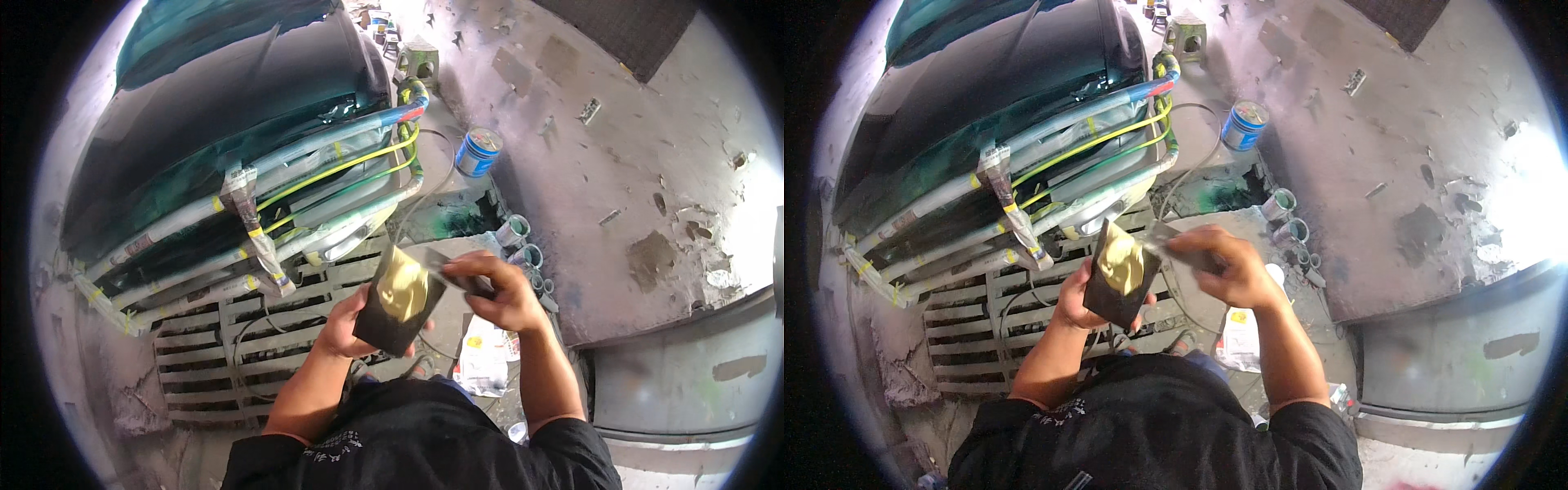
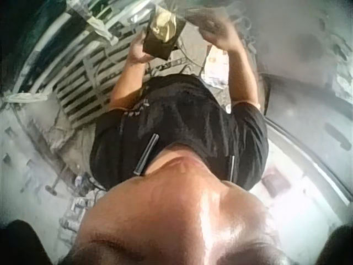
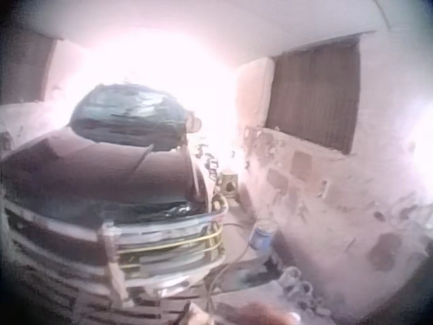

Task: The person scoops a beige paste from a can onto a metal putty knife, then uses a second knife to spread and smooth the paste across the first blade. The person repeatedly transfers and spreads the paste between the two knives while sitting on the floor.

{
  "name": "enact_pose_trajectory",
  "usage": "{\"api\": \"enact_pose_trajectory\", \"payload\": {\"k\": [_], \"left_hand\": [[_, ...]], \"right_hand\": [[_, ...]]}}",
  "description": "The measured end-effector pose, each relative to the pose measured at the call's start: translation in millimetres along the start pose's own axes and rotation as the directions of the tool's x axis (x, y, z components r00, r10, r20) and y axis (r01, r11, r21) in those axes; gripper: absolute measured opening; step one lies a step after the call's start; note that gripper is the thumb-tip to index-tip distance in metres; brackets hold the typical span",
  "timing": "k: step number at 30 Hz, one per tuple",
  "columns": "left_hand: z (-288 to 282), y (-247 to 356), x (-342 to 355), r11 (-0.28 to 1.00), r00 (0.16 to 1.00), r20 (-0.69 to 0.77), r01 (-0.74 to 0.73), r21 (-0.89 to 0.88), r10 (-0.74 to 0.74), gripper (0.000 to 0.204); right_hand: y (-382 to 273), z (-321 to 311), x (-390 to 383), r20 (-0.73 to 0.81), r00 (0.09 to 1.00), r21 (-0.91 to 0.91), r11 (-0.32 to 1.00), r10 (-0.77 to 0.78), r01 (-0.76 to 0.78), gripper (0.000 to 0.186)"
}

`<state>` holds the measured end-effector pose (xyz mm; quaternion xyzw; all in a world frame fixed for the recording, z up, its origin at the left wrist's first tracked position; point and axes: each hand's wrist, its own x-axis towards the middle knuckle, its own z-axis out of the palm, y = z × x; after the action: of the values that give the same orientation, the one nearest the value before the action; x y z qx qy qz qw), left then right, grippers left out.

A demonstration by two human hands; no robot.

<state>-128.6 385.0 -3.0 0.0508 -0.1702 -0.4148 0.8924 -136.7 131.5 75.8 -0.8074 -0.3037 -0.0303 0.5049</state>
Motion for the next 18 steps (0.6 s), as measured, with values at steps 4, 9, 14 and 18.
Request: {"api": "enact_pose_trajectory", "payload": {"k": [4, 9, 14, 18], "left_hand": [[8.2, 3.6, 16.9, 0.911, 0.953, -0.131, -0.211, 0.355, 0.272, 0.067], [11.9, -14.1, 27.5, 0.736, 0.890, -0.110, -0.290, 0.611, 0.443, 0.070], [-5.0, -18.1, 30.9, 0.214, 0.853, 0.143, -0.283, 0.935, 0.502, 0.052], [-8.5, 2.8, 18.2, 0.142, 0.935, 0.064, -0.120, 0.983, 0.350, 0.041]], "right_hand": [[7.3, 13.7, -32.8, -0.348, 0.872, 0.769, 0.637, 0.346, 0.054, 0.053], [10.5, 56.4, -28.7, -0.026, 0.792, 0.819, 0.468, 0.610, -0.333, 0.066], [7.7, 41.4, 3.2, -0.047, 0.847, 0.931, 0.330, 0.530, -0.155, 0.073], [-8.4, 18.7, 14.5, -0.204, 0.893, 0.880, 0.474, 0.401, -0.012, 0.074]]}}
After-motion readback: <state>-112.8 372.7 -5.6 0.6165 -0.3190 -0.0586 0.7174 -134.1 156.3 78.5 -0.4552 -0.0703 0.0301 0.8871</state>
